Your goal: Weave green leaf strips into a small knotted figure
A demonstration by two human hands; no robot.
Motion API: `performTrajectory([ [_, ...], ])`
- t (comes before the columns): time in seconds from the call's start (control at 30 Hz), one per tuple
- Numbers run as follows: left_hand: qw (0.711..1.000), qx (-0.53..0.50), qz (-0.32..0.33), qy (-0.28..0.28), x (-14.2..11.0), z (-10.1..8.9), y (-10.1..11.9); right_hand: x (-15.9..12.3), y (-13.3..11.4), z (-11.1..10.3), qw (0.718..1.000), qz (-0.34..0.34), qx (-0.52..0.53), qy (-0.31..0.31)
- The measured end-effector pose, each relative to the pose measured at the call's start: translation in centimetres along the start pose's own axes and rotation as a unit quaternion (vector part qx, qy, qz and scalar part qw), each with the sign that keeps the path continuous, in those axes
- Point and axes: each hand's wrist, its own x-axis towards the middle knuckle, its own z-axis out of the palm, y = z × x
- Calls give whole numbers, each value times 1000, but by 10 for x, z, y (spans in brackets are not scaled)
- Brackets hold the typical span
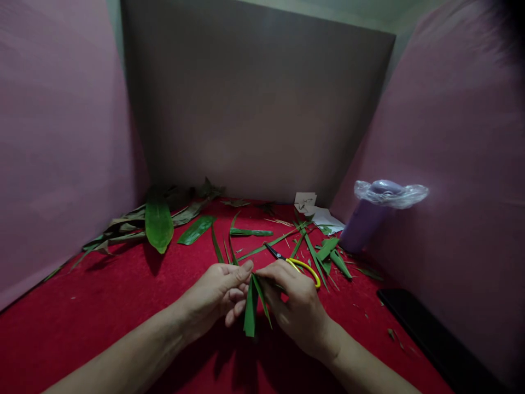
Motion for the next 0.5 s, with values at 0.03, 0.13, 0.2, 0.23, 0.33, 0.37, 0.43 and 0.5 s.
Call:
performTrajectory([
  [0.03,1000,1,1,-7,-1,0,1,0,1,1,1000,4,2,8],
  [0.13,1000,-1,1,-30,-2,1,3,1,3,1,999,10,15,30],
  [0.2,999,-5,8,-41,-3,2,5,1,3,0,999,16,21,37],
  [0.23,999,-8,13,-44,-4,2,6,1,3,-1,999,20,22,41],
  [0.33,998,-20,21,-48,-6,5,10,2,1,-3,997,33,20,66],
  [0.37,998,-26,22,-50,-7,6,11,2,1,-3,997,36,18,73],
  [0.43,998,-36,22,-54,-8,8,13,1,0,-3,996,36,13,78],
  [0.5,998,-37,20,-56,-8,9,13,1,1,-2,997,28,8,77],
])
